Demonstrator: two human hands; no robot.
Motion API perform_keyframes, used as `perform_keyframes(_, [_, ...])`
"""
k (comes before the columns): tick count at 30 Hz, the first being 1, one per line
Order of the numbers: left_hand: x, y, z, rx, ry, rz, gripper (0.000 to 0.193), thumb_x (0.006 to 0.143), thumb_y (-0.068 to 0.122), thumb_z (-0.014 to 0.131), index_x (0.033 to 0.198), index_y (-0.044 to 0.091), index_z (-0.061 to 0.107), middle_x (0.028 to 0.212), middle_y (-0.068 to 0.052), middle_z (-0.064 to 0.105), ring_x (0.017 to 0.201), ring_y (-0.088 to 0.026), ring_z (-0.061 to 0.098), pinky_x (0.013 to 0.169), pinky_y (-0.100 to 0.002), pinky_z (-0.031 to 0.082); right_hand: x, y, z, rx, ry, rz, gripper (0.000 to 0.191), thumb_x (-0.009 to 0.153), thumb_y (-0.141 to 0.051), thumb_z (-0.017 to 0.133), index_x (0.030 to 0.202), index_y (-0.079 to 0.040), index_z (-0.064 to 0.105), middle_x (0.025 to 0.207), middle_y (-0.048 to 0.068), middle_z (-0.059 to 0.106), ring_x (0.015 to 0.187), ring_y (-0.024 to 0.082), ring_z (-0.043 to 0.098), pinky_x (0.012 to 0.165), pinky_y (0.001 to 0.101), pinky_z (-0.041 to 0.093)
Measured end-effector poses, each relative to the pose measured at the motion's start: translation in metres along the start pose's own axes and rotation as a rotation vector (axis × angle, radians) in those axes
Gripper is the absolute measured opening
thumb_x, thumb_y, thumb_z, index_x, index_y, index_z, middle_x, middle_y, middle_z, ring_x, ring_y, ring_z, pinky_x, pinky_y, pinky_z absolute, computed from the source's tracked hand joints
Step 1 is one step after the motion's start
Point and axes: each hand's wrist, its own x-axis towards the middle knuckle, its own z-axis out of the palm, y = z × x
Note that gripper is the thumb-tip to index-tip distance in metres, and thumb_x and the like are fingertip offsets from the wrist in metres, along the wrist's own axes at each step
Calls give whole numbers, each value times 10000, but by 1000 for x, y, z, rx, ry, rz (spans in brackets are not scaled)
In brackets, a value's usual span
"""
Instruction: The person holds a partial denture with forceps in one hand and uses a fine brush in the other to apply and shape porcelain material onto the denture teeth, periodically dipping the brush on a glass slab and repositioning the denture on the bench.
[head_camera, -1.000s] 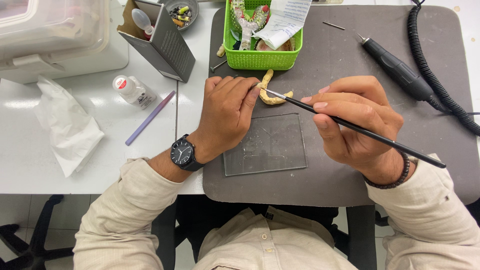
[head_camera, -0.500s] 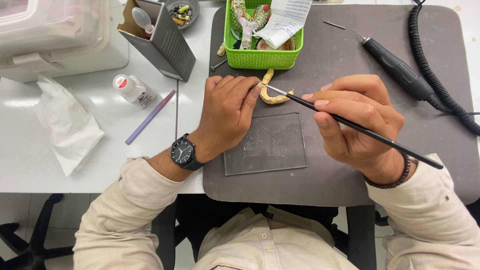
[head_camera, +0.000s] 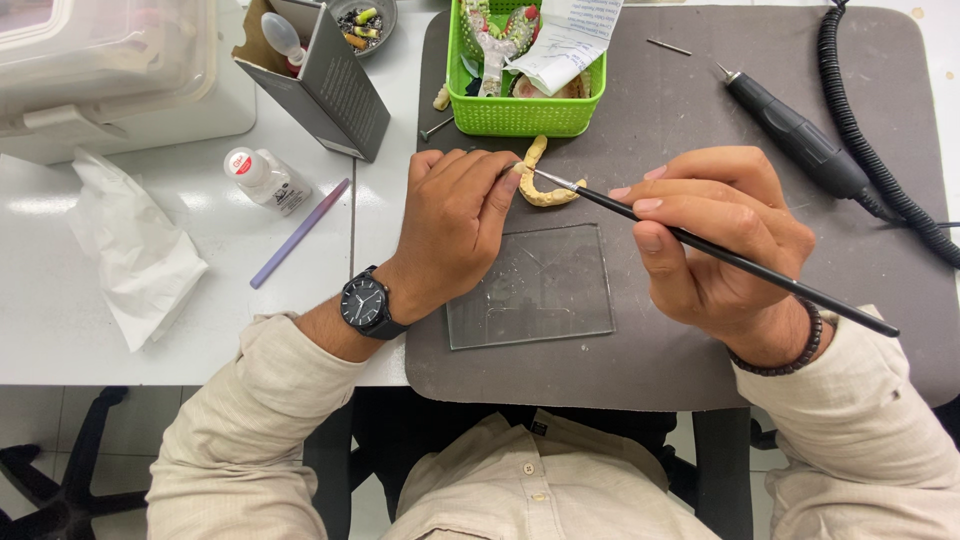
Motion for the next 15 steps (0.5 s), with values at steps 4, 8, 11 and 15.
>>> perform_keyframes(4, [1,0,0,0,-5,-10,169,1083,140,581,1132,17,685,930,-46,708,829,-203,617,860,-380,370,-1,0,0,-22,3,-1,126,986,-92,702,1015,-28,597,893,115,762,921,265,688,783,330,548])
perform_keyframes(8, [1,-1,1,-2,-4,-5,168,1086,138,579,1135,15,683,947,-46,715,830,-197,620,861,-379,369,0,0,-1,-21,-4,-7,123,981,-92,701,1005,-35,594,887,111,762,916,262,686,781,327,549])
perform_keyframes(11, [2,-1,1,-2,0,3,170,1086,140,582,1141,15,682,958,-47,718,834,-194,622,863,-377,370,1,0,0,-10,-17,-10,103,972,-85,701,995,-42,611,888,110,761,904,260,683,773,323,551])
perform_keyframes(15, [1,-1,1,2,8,7,167,1087,138,583,1141,15,681,970,-50,717,853,-203,625,873,-378,371,1,-2,-1,-15,-11,4,118,975,-81,709,996,-36,603,914,112,762,914,263,682,776,322,547])
